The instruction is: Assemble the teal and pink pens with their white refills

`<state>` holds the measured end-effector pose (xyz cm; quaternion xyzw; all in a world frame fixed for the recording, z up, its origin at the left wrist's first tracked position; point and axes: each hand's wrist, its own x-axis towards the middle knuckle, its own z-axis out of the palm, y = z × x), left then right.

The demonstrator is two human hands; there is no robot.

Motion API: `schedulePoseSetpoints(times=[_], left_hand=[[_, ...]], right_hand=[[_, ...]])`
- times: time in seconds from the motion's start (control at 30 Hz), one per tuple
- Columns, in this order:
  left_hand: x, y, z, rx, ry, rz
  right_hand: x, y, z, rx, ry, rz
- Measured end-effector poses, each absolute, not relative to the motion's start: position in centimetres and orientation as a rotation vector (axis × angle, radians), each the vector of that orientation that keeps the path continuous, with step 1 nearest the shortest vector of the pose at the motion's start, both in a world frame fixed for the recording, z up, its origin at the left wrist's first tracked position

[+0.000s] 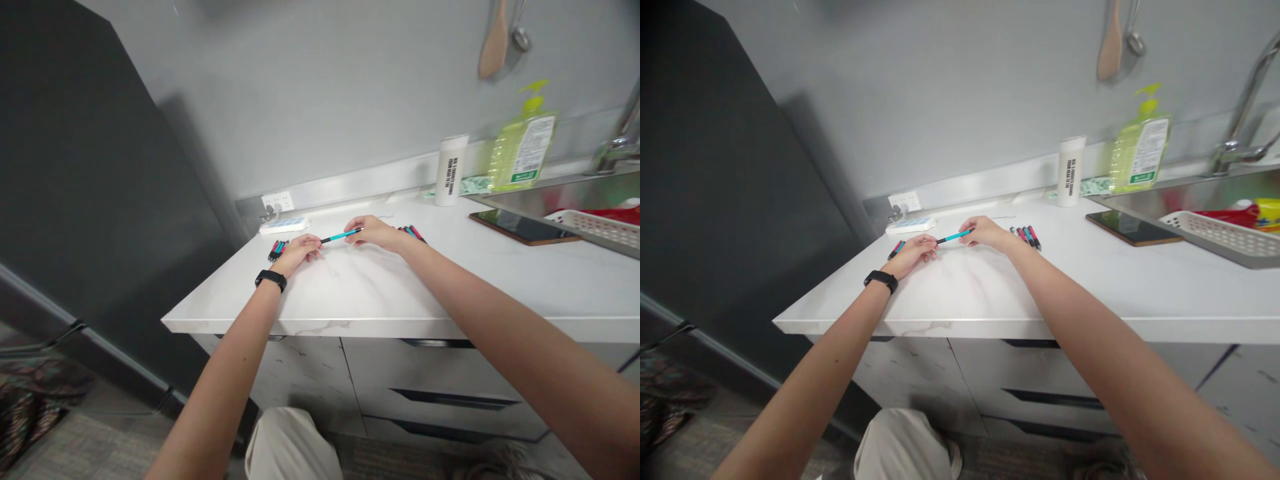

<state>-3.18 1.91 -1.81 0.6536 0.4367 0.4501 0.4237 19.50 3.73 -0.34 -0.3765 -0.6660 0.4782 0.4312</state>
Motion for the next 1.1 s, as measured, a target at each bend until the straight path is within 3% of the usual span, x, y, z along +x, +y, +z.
schedulePoseSetpoints(times=[0.17,0.73,1.1], left_hand=[[-3.19,2.21,-1.74,1.635,1.080,1.124],[-3.46,2.69,-1.98,1.670,1.079,1.130],[-3.55,1.96,-2.08,1.701,1.056,1.140]], right_hand=[[19.48,3.79,-0.27,-1.128,-1.660,1.173],[19.68,3.61,-0.35,-0.965,-1.718,1.186],[19.79,3.92,-0.48,-1.213,-1.769,1.243]])
